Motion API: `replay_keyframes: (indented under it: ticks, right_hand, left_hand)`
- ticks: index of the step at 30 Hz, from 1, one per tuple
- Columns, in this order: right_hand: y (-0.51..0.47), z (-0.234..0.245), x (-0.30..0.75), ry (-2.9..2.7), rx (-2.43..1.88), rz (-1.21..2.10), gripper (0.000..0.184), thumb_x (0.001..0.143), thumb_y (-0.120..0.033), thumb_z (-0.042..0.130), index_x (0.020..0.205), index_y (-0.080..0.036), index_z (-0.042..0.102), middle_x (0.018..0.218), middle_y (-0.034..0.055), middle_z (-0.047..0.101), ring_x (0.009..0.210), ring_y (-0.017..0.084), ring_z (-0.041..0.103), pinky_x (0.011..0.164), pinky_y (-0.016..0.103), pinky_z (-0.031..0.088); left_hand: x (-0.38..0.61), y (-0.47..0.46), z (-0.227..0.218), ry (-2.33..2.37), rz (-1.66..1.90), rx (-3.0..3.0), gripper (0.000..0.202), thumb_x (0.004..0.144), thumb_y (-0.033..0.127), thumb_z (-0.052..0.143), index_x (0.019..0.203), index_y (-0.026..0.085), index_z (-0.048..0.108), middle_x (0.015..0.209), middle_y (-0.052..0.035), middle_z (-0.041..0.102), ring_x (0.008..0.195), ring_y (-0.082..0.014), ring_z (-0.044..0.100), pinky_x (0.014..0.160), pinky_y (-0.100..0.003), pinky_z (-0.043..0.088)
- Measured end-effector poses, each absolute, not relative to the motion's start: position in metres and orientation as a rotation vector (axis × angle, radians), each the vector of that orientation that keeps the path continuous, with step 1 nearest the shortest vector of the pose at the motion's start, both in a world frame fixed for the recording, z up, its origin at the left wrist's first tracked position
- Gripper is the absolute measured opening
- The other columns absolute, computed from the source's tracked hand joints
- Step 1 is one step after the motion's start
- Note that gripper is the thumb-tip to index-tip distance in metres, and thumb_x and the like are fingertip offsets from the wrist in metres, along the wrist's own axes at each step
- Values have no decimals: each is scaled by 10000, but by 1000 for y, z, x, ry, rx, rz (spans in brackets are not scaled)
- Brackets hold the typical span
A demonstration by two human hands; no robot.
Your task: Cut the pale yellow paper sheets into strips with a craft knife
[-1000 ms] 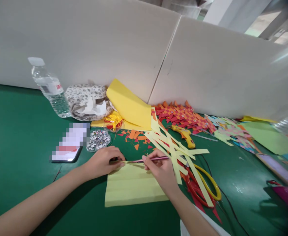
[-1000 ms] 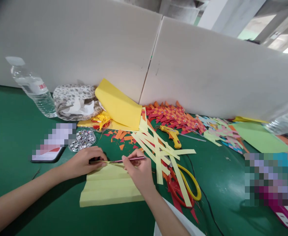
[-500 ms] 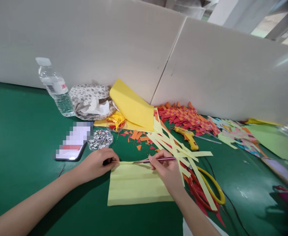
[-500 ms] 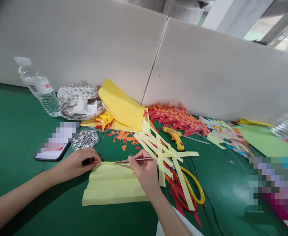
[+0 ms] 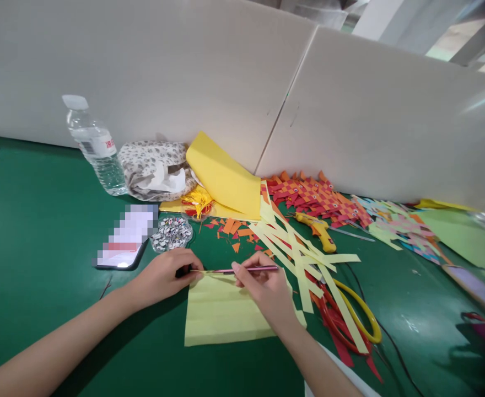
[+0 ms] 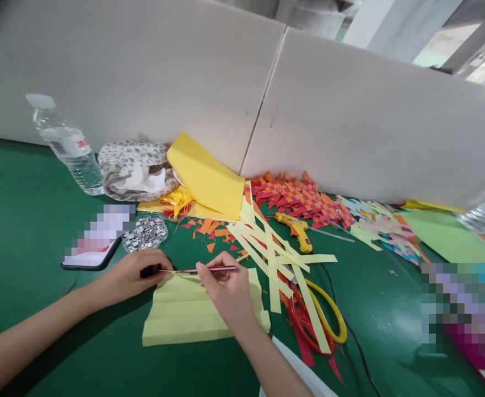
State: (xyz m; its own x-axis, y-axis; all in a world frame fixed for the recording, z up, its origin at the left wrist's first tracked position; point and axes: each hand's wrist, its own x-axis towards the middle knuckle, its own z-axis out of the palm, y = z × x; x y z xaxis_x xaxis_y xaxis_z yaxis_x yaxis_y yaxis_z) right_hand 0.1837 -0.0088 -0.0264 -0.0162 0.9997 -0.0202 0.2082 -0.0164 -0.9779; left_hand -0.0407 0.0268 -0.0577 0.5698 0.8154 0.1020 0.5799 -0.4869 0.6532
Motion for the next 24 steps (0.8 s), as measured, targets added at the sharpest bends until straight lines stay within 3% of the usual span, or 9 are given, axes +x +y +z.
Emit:
replay_keyframes:
  ticks: [19,24]
  right_hand:
    - [3,-31,222,-1293,-1364,947,251,741,-334,716,615,-194,550,515,-26,557,484,128,530,490,245,401]
    - [-1,-27,213,-1294,-1260,1010,254,761,-332,710,616,-194,555,505,-28,558,496,125,534,522,249,439]
  left_hand:
    - [-42,26,-61,1112,567,2234,129,882,250,533,863,210,655,811,-14,623,724,-136,547,639,-245,408]
    - [-41,27,-60,1111,564,2247,145,886,260,526,860,204,658,802,-18,625,720,-137,547,634,-241,408]
